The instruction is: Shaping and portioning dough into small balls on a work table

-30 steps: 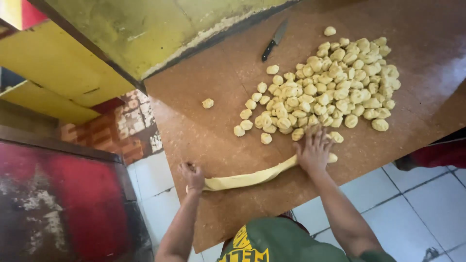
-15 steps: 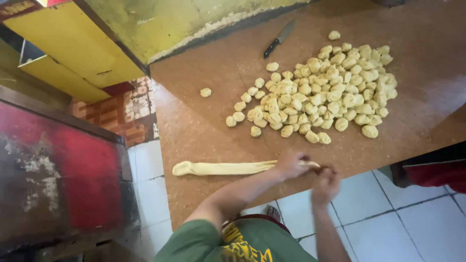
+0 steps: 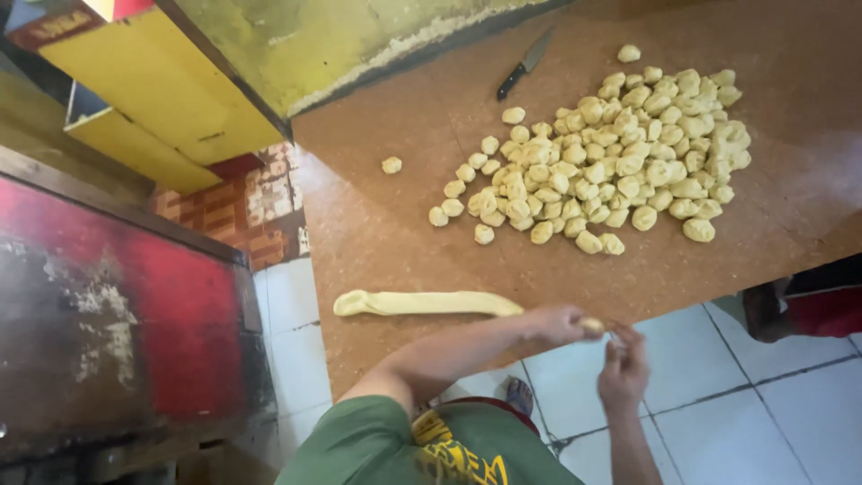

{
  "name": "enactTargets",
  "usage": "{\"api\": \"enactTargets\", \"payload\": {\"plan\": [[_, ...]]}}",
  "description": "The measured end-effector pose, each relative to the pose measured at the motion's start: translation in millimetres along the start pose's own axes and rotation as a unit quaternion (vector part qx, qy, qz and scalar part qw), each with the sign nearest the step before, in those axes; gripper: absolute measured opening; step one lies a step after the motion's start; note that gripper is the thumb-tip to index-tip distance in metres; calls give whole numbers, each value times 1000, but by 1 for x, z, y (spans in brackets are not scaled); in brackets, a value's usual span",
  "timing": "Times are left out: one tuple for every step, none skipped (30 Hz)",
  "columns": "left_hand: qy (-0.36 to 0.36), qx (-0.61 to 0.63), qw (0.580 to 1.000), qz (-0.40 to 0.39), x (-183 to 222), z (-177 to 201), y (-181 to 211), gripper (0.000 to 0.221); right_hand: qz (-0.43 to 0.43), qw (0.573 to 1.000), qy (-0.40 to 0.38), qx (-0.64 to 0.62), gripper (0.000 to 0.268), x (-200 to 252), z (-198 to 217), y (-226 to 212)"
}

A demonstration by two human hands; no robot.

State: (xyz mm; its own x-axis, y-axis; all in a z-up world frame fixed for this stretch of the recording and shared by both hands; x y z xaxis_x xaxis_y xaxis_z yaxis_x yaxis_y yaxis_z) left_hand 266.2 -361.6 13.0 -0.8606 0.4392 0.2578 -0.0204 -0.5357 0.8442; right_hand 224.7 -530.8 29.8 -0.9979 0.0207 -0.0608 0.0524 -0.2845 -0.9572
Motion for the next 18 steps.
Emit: {"api": "enactTargets", "payload": {"plan": [[-42, 58, 997, -34, 16, -7, 9, 43, 47, 999, -13, -1, 42, 10, -14, -14], [-47, 56, 997, -36, 43, 3, 24, 43, 45, 999, -7, -2, 42, 13, -21, -27], [-72, 79, 994, -22, 71, 10, 35, 59, 93, 995, -7, 37, 41, 19, -32, -48], [-99, 106, 989, -8, 103, 14, 47, 75, 138, 987, -8, 79, 47, 31, -42, -67], [-106, 106, 989, -9, 114, 5, 31, 75, 133, 988, -4, 81, 47, 25, -57, -67], [-21, 220, 975, -30, 124, 5, 20, 54, 154, 984, -8, 91, 45, 24, -70, -71], [63, 330, 940, -50, 137, 7, 6, 34, 175, 979, -13, 101, 48, 24, -84, -75], [60, 327, 941, -57, 144, 4, -10, 34, 179, 978, -6, 103, 48, 34, -94, -107], [91, 363, 925, -74, 152, 7, -26, 35, 210, 975, -18, 64, 39, 47, -105, -144], [126, 401, 903, -90, 159, 8, -40, 37, 243, 969, -37, 27, 35, 62, -114, -181], [126, 401, 902, -97, 174, 18, -37, 37, 249, 967, -36, 31, 35, 63, -124, -178], [121, 395, 903, -118, 193, 22, -32, 34, 250, 966, -64, 31, 37, 70, -136, -171], [115, 389, 904, -138, 211, 25, -28, 31, 251, 963, -93, 31, 43, 78, -148, -162], [113, 394, 902, -138, 217, 30, -31, 31, 247, 964, -94, 36, 43, 79, -160, -169], [138, 348, 922, -99, 222, 38, -40, 37, 232, 967, -90, 54, 40, 79, -171, -173], [161, 296, 940, -58, 229, 51, -51, 44, 217, 970, -83, 68, 36, 77, -185, -178], [157, 297, 940, -57, 237, 44, -64, 44, 213, 971, -80, 69, 36, 91, -193, -187], [183, 340, 919, -74, 239, 45, -74, 45, 222, 967, -90, 87, 36, 99, -202, -199]]}}
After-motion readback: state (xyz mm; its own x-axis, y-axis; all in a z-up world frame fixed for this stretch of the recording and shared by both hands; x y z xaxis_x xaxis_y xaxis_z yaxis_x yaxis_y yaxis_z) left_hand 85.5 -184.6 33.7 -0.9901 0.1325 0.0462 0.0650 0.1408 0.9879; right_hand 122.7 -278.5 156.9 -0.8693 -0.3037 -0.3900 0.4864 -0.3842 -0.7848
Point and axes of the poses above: each hand's wrist, its own x-axis away from the middle knuckle, its own z-axis out of the back of the hand, y = z × x, the point moved 8 cm from there along -x, towards the middle knuckle, and after that the axes turned 13 degrees about -z, right-handed, at the moved point
